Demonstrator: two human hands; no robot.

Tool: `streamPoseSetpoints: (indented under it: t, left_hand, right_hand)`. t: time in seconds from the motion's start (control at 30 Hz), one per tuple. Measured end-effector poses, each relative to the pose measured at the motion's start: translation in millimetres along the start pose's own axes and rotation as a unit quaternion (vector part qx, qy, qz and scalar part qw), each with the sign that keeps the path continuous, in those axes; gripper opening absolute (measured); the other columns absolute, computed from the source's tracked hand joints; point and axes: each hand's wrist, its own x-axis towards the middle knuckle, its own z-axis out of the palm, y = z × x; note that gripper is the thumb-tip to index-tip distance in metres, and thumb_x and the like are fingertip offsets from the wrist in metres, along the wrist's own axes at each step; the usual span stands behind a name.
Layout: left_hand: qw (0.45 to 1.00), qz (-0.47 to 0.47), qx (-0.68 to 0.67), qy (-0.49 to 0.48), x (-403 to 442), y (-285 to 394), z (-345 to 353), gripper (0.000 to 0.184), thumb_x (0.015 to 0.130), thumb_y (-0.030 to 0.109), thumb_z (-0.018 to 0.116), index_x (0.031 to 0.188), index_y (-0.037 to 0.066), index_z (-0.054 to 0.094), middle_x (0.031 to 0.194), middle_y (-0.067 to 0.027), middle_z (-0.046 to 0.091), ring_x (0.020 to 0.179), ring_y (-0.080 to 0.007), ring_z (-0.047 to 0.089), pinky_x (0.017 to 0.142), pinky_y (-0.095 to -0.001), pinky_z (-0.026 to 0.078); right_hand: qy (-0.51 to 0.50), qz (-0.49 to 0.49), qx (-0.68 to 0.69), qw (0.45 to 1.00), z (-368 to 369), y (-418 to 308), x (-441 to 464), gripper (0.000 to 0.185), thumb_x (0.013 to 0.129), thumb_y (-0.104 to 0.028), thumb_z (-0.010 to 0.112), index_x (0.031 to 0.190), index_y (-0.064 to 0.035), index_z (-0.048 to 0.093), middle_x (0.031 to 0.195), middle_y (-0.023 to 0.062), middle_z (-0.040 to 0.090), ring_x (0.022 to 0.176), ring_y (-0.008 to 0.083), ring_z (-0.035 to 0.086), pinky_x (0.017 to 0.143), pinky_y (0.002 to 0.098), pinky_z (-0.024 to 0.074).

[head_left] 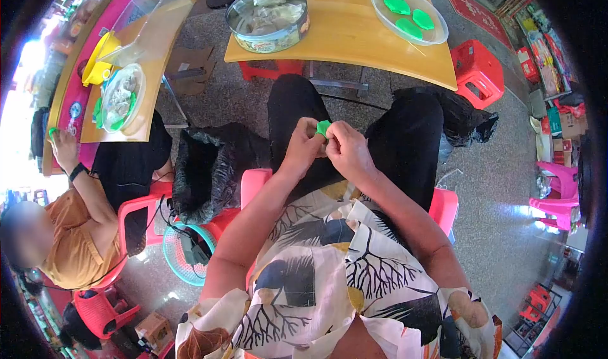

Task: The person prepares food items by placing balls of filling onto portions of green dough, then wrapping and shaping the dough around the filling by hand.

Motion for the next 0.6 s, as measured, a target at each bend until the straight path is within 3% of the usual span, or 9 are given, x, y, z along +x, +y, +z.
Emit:
streamPoseSetpoints:
  t: [0.13, 0.27, 0.3, 0.37, 0.43, 0.53, 0.6]
  left_hand:
    - [1.0, -0.018, -0.002, -0.003, -1, -5, -1, 0.026, 0.087, 0.006, 0.057, 0.111, 0.003, 0.046, 0.091, -0.0049, 0.058, 0.074, -0.0115, 0.059, 0.061, -0.026, 0.052]
    - [0.982, -0.064, -0.17, -0.056, -20, 20, -2, 0.031, 0.09, 0.005, 0.056, 0.12, 0.006, 0.047, 0.109, -0.0066, 0.057, 0.097, -0.0136, 0.059, 0.081, -0.0264, 0.05]
    - [0.977, -0.056, -0.19, -0.071, -23, 23, -4, 0.034, 0.09, 0.005, 0.056, 0.122, 0.006, 0.046, 0.111, -0.0074, 0.057, 0.1, -0.0147, 0.058, 0.085, -0.0275, 0.049]
    - [0.979, -0.006, -0.18, -0.096, -27, 17, -6, 0.04, 0.089, 0.002, 0.058, 0.127, 0.005, 0.045, 0.114, -0.0094, 0.058, 0.104, -0.0181, 0.059, 0.091, -0.0304, 0.049]
    - [0.985, 0.023, -0.149, -0.081, -26, 6, -8, 0.038, 0.089, 0.002, 0.06, 0.124, 0.004, 0.046, 0.112, -0.0091, 0.059, 0.103, -0.0174, 0.06, 0.088, -0.0296, 0.05]
    - [0.988, -0.001, -0.143, -0.051, -22, -1, -8, 0.033, 0.088, 0.004, 0.062, 0.118, 0.004, 0.048, 0.107, -0.0073, 0.06, 0.096, -0.0147, 0.061, 0.083, -0.0271, 0.051]
    - [0.99, -0.018, -0.139, -0.024, -18, -5, -8, 0.028, 0.088, 0.006, 0.063, 0.113, 0.004, 0.049, 0.102, -0.0054, 0.06, 0.09, -0.0125, 0.06, 0.079, -0.0255, 0.051]
  right_hand:
    - [-0.012, 0.065, 0.053, 0.996, 0, 5, 0, 0.015, 0.074, 0.004, 0.057, 0.085, -0.0028, 0.05, 0.075, 0.0162, 0.057, 0.069, 0.0358, 0.061, 0.059, 0.0406, 0.0475]
    - [-0.007, 0.152, 0.108, 0.982, -3, 18, 1, 0.013, 0.076, 0.001, 0.058, 0.088, -0.0023, 0.053, 0.069, 0.0139, 0.057, 0.062, 0.0272, 0.062, 0.058, 0.0364, 0.0475]
    - [-0.027, 0.197, 0.138, 0.97, -6, 18, 3, 0.01, 0.079, -0.001, 0.058, 0.087, -0.0029, 0.053, 0.065, 0.0078, 0.056, 0.059, 0.0163, 0.059, 0.054, 0.0317, 0.0464]
    - [-0.048, 0.245, 0.218, 0.943, -10, 13, 7, 0.007, 0.081, -0.002, 0.057, 0.087, -0.0035, 0.053, 0.067, 0.0046, 0.056, 0.06, 0.0114, 0.058, 0.052, 0.0279, 0.0455]
    - [-0.06, 0.277, 0.304, 0.91, -14, 5, 9, 0.005, 0.085, -0.002, 0.055, 0.088, -0.0046, 0.052, 0.071, 0.0015, 0.056, 0.06, 0.0057, 0.056, 0.05, 0.0221, 0.044]
    - [-0.061, 0.278, 0.323, 0.903, -9, 5, 4, 0.006, 0.085, -0.001, 0.055, 0.089, -0.0039, 0.051, 0.073, 0.0032, 0.056, 0.059, 0.0076, 0.056, 0.05, 0.0245, 0.0446]
    - [-0.065, 0.235, 0.275, 0.93, -5, 4, 0, 0.005, 0.088, 0.0, 0.051, 0.089, -0.0046, 0.049, 0.074, 0.0008, 0.053, 0.059, 0.0055, 0.053, 0.05, 0.0219, 0.0421]
